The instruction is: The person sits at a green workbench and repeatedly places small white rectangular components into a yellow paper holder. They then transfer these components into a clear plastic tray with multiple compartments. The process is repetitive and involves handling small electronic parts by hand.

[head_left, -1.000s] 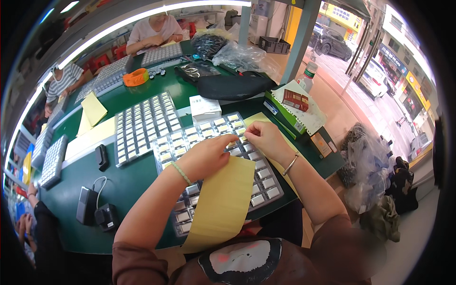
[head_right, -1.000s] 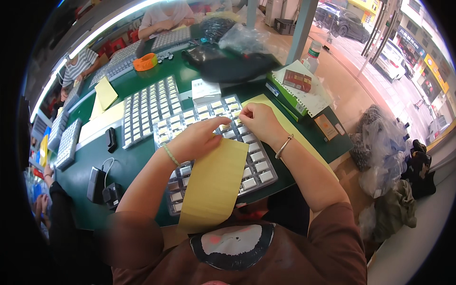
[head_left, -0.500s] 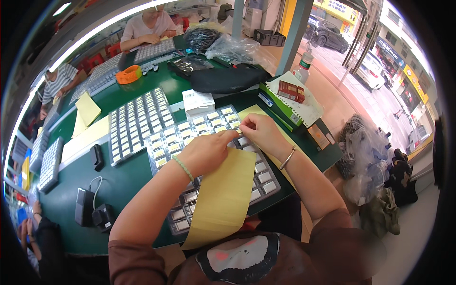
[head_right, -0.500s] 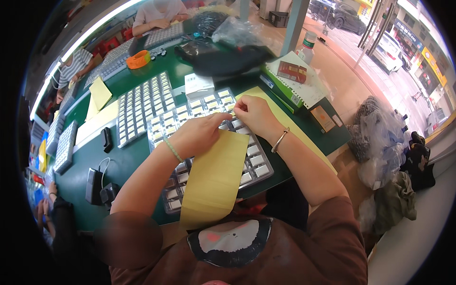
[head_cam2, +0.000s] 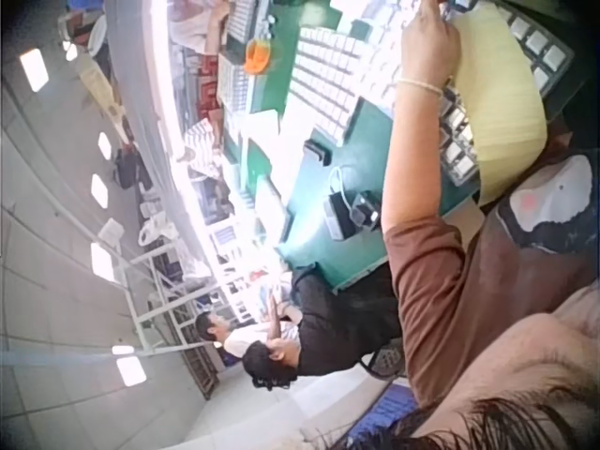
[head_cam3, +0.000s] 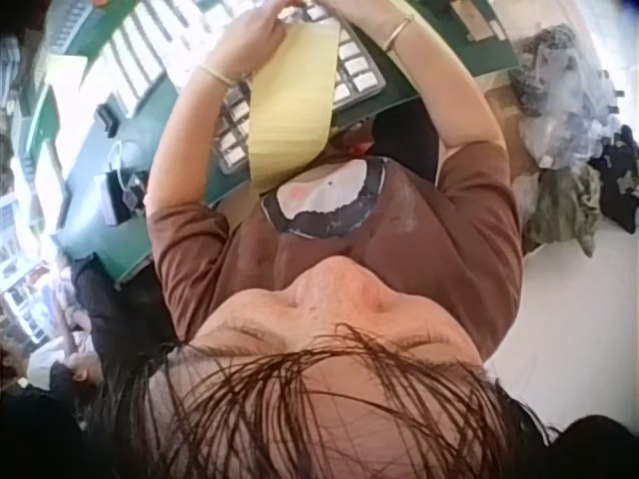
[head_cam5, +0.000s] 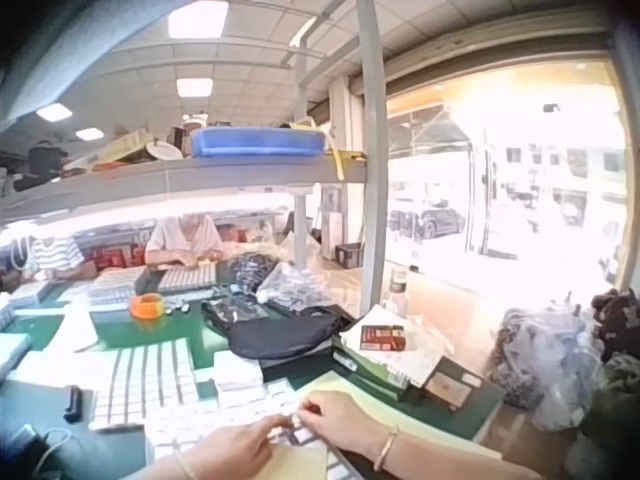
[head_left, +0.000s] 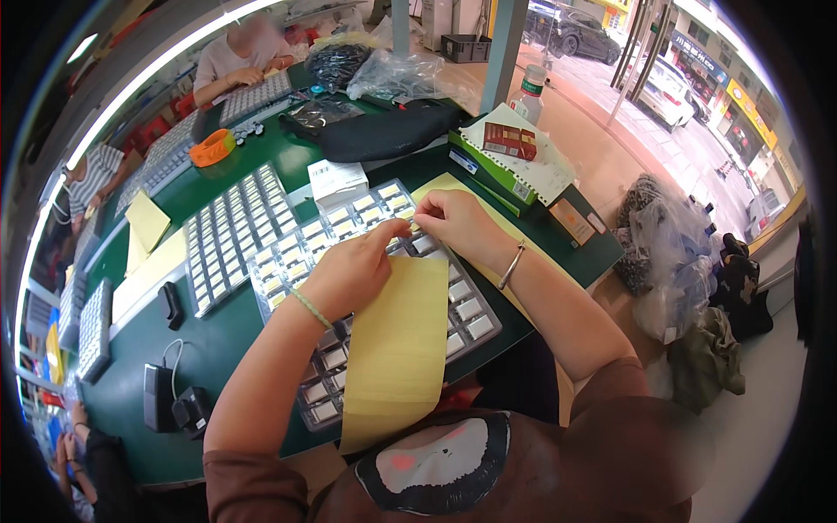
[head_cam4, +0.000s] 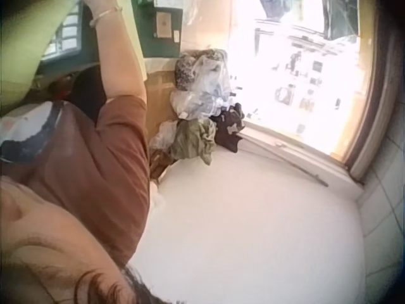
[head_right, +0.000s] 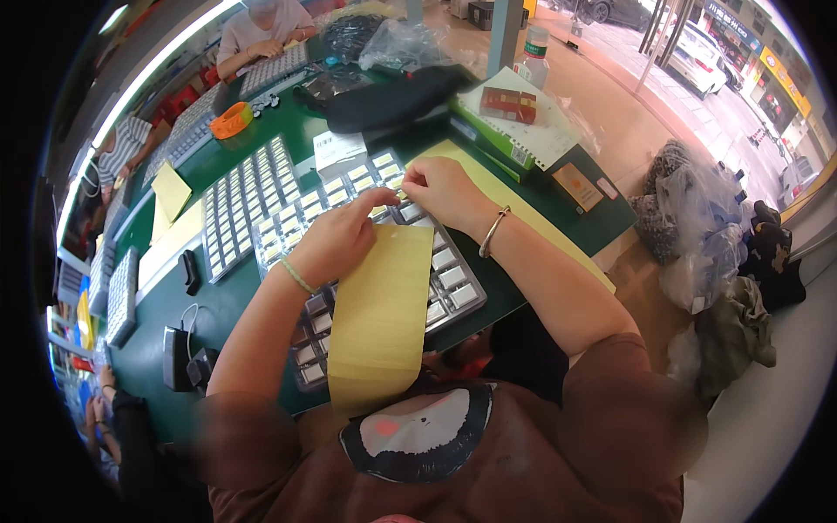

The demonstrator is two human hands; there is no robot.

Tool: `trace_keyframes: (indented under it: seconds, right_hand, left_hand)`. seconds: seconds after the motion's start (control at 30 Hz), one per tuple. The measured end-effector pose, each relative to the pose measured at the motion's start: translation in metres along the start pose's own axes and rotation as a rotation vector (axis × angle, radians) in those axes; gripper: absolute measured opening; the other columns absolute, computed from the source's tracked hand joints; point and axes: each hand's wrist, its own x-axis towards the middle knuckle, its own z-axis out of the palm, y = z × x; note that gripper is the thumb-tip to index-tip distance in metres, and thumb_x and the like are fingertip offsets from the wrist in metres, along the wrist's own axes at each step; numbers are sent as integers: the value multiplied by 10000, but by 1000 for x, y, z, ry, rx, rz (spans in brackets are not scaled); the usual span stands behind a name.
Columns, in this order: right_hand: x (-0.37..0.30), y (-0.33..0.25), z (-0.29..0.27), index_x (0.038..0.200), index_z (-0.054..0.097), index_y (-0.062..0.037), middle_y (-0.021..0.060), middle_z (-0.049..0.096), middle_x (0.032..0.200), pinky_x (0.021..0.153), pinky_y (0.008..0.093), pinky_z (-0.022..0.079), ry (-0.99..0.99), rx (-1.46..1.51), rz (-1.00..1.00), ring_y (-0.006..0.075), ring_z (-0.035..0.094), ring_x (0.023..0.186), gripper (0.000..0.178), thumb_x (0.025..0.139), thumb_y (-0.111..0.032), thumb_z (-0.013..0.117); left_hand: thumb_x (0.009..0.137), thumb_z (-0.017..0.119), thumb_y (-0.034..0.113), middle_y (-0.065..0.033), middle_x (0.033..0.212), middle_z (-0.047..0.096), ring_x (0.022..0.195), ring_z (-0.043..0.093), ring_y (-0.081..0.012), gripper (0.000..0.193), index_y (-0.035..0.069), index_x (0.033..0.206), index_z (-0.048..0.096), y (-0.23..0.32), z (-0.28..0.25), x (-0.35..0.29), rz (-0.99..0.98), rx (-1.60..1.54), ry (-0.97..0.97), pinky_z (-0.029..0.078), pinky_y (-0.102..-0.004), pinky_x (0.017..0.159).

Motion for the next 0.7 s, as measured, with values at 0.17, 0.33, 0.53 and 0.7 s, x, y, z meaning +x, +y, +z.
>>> trace_keyframes:
  seconds: [0.17, 0.33, 0.53, 0.7]
  right_hand:
    - [0, 0, 1, 971, 700, 26, 68, 706, 854, 720, 272, 516, -2, 14, 9, 106, 628, 775, 157, 939, -128, 697]
    - [0, -5, -1, 962, 700, 20, 60, 704, 833, 698, 271, 512, -10, -12, 6, 99, 624, 752, 147, 936, -124, 697]
    - [0, -3, 4, 934, 688, 15, 62, 694, 790, 642, 276, 503, 13, -58, -18, 106, 620, 695, 135, 931, -120, 695]
    - [-2, -7, 5, 919, 680, 14, 72, 687, 764, 616, 281, 502, 20, -67, -11, 118, 622, 660, 122, 928, -107, 690]
  left_hand:
    - [926, 458, 39, -182, 1251, 685, 1112, 666, -403, 466, 112, 1382, 520, 0, -2, 0, 0, 8, -21, 513, -479, 969]
    - [929, 459, 40, -179, 1254, 684, 1111, 666, -402, 459, 110, 1379, 515, -2, 0, 0, 12, 13, -8, 516, -477, 974]
    - [935, 468, 41, -195, 1207, 693, 1069, 672, -416, 467, 134, 1391, 498, -3, 0, 1, 3, 16, -5, 518, -496, 932]
    - [936, 485, 56, -228, 1020, 705, 940, 685, -429, 479, 159, 1403, 493, 4, -1, 0, -35, 30, 3, 523, -515, 843]
